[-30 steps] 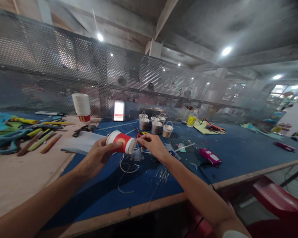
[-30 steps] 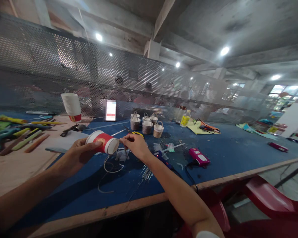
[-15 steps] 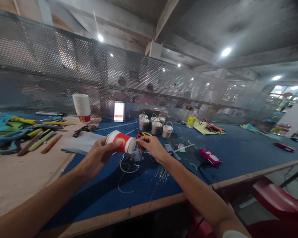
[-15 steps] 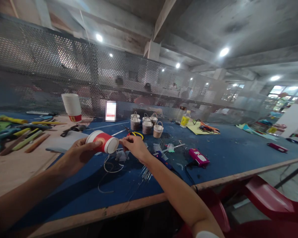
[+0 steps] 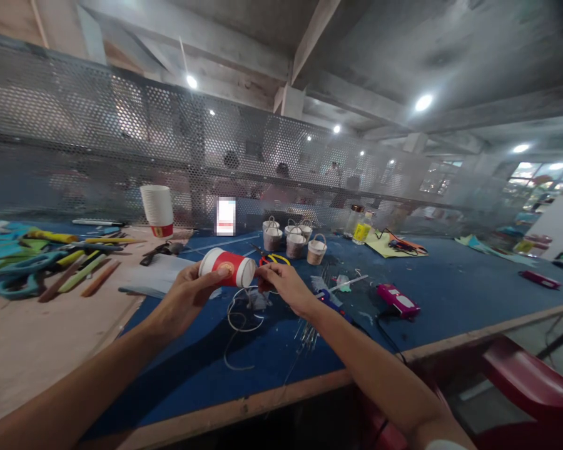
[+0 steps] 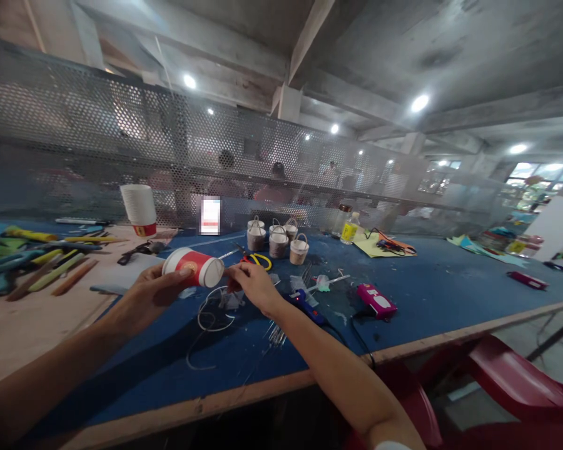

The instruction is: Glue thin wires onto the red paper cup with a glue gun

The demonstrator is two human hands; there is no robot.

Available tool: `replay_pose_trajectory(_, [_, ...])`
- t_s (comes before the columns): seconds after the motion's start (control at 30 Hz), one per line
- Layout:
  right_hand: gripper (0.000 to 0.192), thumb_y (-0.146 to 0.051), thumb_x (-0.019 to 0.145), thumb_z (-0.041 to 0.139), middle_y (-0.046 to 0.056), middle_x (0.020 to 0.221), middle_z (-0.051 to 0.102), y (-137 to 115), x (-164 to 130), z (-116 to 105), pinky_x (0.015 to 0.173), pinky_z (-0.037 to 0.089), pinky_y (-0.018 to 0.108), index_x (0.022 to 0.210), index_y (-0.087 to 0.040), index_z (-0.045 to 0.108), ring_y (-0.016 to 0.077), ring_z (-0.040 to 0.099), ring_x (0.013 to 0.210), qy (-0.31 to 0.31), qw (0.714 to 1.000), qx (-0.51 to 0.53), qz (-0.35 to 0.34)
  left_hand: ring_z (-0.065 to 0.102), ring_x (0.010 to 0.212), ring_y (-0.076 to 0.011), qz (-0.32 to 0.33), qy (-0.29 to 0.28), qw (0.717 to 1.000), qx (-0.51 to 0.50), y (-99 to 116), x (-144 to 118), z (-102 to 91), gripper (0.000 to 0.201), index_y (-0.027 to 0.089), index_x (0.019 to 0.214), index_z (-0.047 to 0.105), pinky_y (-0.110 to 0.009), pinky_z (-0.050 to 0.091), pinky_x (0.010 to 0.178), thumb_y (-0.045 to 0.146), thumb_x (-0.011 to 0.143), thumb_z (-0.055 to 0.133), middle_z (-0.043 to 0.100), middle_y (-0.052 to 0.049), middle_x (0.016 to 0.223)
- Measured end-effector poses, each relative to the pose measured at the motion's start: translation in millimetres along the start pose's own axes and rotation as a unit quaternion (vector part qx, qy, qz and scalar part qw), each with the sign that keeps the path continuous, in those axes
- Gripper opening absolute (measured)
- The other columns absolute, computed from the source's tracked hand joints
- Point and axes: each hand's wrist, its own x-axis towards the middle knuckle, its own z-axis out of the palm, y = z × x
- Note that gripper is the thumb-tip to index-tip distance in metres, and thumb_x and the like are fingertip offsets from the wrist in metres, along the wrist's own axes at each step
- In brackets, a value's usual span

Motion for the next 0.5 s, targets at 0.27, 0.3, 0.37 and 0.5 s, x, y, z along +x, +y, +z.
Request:
replay_pose_trajectory(0.27, [0.031, -0.048, 0.083, 0.073, 0.003, 0.083, 0.069, 0.6, -0.5, -0.6, 0.076, 0.052, 0.03, 0.093, -0.019, 0.068, 0.0171, 0.065, 0.076, 0.017, 0.995, -0.071, -0.061, 0.066, 0.076, -0.0139, 0.008, -0.013, 1.0, 0.021, -4.2, 1.2, -3.0, 0.014, 0.019, 0.084, 0.079, -0.021, 0.051, 0.074, 0.024, 0.073, 0.086, 0.077, -0.002, 0.082])
replay_pose_trajectory(0.3, [0.032, -0.047, 0.081, 0.075, 0.003, 0.086, 0.07, 1.4, 0.0, -1.1, 0.076, 0.052, 0.03, 0.094, -0.019, 0.068, 0.0171, 0.065, 0.077, 0.02, 0.995, -0.075, -0.064, 0.066, 0.075, -0.0139, 0.007, -0.014, 0.999, 0.03, -4.9, 1.2, -3.5, 0.014, 0.019, 0.084, 0.079, -0.021, 0.051, 0.073, 0.025, 0.073, 0.086, 0.077, -0.002, 0.081])
replay_pose_trajectory(0.37, [0.031, -0.045, 0.08, 0.076, 0.003, 0.086, 0.07, 3.5, 1.1, -2.2, 0.075, 0.052, 0.03, 0.093, -0.018, 0.068, 0.0171, 0.066, 0.077, 0.029, 0.993, -0.093, -0.074, 0.065, 0.073, -0.0146, 0.005, -0.012, 0.999, 0.046, -6.0, 0.9, -3.8, 0.016, 0.02, 0.083, 0.079, -0.021, 0.051, 0.071, 0.027, 0.071, 0.087, 0.077, -0.002, 0.08])
replay_pose_trajectory(0.5, [0.024, -0.041, 0.086, 0.069, 0.003, 0.084, 0.071, 5.9, 1.6, -3.6, 0.072, 0.051, 0.029, 0.093, -0.018, 0.068, 0.017, 0.066, 0.076, 0.051, 0.983, -0.15, -0.096, 0.065, 0.072, -0.0184, -0.004, -0.015, 0.997, 0.071, -4.6, -1.0, -1.3, 0.021, 0.021, 0.083, 0.079, -0.025, 0.051, 0.07, 0.028, 0.066, 0.09, 0.076, -0.003, 0.079])
